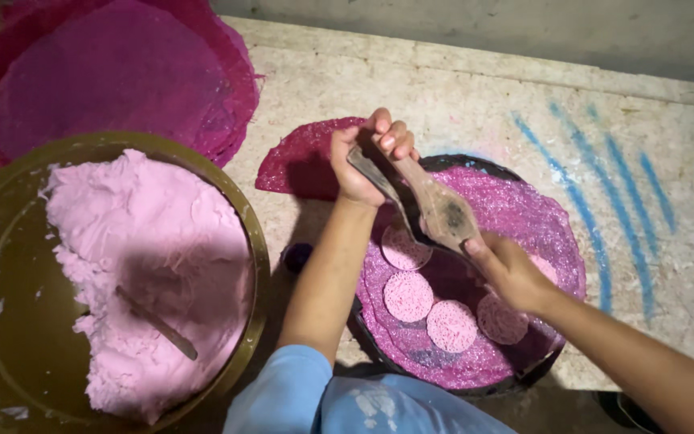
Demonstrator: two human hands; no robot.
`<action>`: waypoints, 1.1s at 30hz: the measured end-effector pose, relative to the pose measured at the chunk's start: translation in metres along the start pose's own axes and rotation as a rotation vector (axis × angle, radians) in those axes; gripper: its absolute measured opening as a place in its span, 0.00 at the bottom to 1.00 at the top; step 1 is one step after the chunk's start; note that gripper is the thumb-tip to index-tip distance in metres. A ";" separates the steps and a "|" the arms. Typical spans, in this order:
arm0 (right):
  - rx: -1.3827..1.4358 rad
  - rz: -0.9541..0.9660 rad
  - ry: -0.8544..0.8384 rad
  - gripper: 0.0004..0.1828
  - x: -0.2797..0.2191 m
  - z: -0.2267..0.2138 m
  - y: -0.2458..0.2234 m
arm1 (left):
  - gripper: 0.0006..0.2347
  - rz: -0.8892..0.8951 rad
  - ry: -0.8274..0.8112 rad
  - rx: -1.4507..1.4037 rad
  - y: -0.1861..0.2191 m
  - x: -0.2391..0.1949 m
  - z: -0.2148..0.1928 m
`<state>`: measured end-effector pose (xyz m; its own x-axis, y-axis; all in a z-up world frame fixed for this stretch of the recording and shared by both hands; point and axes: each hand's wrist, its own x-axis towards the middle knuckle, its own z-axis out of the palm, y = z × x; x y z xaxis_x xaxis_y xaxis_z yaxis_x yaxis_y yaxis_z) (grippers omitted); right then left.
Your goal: The person scoops pink dough from a bowl and presses it into a circular mold on a tray using a wooden tool. They repeat this process to form multiple round dough pieces, which are arranged on the tray.
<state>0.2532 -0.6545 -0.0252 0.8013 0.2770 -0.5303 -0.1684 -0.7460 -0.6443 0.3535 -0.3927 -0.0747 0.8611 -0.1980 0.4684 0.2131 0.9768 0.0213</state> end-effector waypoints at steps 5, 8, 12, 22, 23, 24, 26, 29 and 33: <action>0.360 -0.339 -0.019 0.38 -0.026 0.010 0.037 | 0.24 -0.080 0.473 0.686 0.012 -0.029 0.025; 0.505 -0.486 0.079 0.41 -0.060 0.001 0.056 | 0.19 -0.218 0.552 1.667 -0.017 -0.069 0.042; 0.665 -0.576 0.258 0.45 -0.091 0.004 0.064 | 0.40 -0.505 0.459 2.302 -0.058 -0.111 0.054; 0.923 -0.526 0.486 0.52 -0.121 0.027 0.079 | 0.43 -0.443 0.376 2.493 -0.078 -0.123 0.044; 0.939 -0.524 0.498 0.52 -0.124 0.028 0.081 | 0.44 -0.474 0.381 2.468 -0.078 -0.123 0.043; 0.956 -0.522 0.510 0.52 -0.127 0.030 0.084 | 0.44 -0.504 0.387 2.443 -0.078 -0.123 0.043; 0.991 -0.523 0.513 0.52 -0.130 0.031 0.087 | 0.44 -0.507 0.381 2.435 -0.077 -0.120 0.046; 1.020 -0.536 0.540 0.53 -0.136 0.032 0.090 | 0.44 -0.453 0.347 2.438 -0.074 -0.117 0.056; 1.015 -0.578 0.615 0.51 -0.147 0.029 0.097 | 0.44 -0.381 0.249 2.398 -0.083 -0.109 0.069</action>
<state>0.1026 -0.7496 -0.0256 0.9856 -0.1191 0.1204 0.1466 0.2439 -0.9587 0.2099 -0.4466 -0.0672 0.9797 -0.1388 0.1444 -0.1997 -0.7340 0.6492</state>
